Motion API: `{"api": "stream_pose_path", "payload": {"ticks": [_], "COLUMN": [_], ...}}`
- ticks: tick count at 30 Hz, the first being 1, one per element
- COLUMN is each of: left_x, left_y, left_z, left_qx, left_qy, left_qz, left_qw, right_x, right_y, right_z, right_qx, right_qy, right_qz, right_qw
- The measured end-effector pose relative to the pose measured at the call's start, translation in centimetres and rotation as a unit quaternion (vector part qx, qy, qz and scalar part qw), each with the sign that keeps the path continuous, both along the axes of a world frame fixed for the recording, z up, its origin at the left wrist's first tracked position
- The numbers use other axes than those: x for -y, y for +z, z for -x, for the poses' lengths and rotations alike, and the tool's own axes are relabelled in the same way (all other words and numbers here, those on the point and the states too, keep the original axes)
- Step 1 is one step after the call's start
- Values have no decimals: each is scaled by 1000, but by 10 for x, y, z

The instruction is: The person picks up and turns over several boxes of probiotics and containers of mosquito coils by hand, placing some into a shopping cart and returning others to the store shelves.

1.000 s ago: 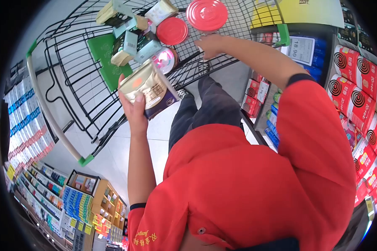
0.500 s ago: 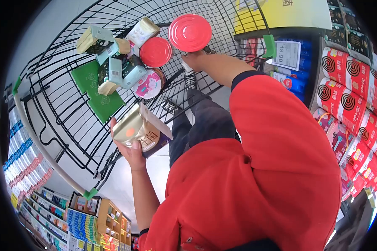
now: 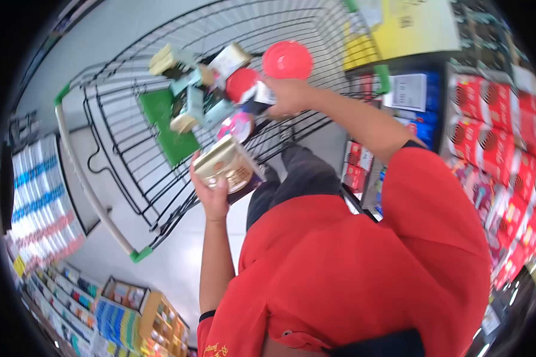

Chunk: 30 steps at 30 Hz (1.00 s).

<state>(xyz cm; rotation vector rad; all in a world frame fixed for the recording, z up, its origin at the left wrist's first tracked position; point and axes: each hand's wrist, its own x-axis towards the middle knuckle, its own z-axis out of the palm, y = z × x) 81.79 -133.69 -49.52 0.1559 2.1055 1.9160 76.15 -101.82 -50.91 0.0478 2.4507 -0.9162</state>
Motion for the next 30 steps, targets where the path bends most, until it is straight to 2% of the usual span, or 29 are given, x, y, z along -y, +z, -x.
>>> {"api": "stream_pose_path", "payload": {"ticks": [2,3,5,6,8,9,11,12,14,17,20,25,30], "left_x": [-4,-5,-8,-7,-6,-6,-3,-1,2,0,7,6,1], "left_y": [5,7,10,7,8,8,4,1,-11,-3,-11,-7,2], "left_z": [1,1,4,6,6,5,4,4,6,4,11,13,11], "left_qx": [43,54,42,33,15,6,-22,-27,-48,-45,-70,-15,-20], "left_qy": [-6,-3,-8,-18,-34,-35,-51,-50,-62,-61,-61,-44,-19], "left_qz": [-73,-91,-100,-101,-97,-94,-74,-75,-78,-84,-48,-76,-76], "left_qw": [996,994,994,994,995,995,996,996,994,994,995,996,997], "right_x": [-12,-16,-9,-7,0,5,16,20,23,28,24,7,-13], "right_y": [22,33,73,90,114,123,137,143,147,157,164,167,180], "right_z": [-18,-27,-48,-60,-85,-95,-113,-123,-140,-164,-185,-215,-231], "right_qx": [-72,-78,-105,-121,-124,-135,-180,-191,-223,-277,-342,-372,-384], "right_qy": [-123,-178,-275,-283,-360,-366,-407,-413,-414,-419,-417,-429,-433], "right_qz": [128,236,443,441,509,510,554,561,560,550,505,489,493], "right_qw": [981,952,847,843,772,766,704,692,681,667,674,662,650]}}
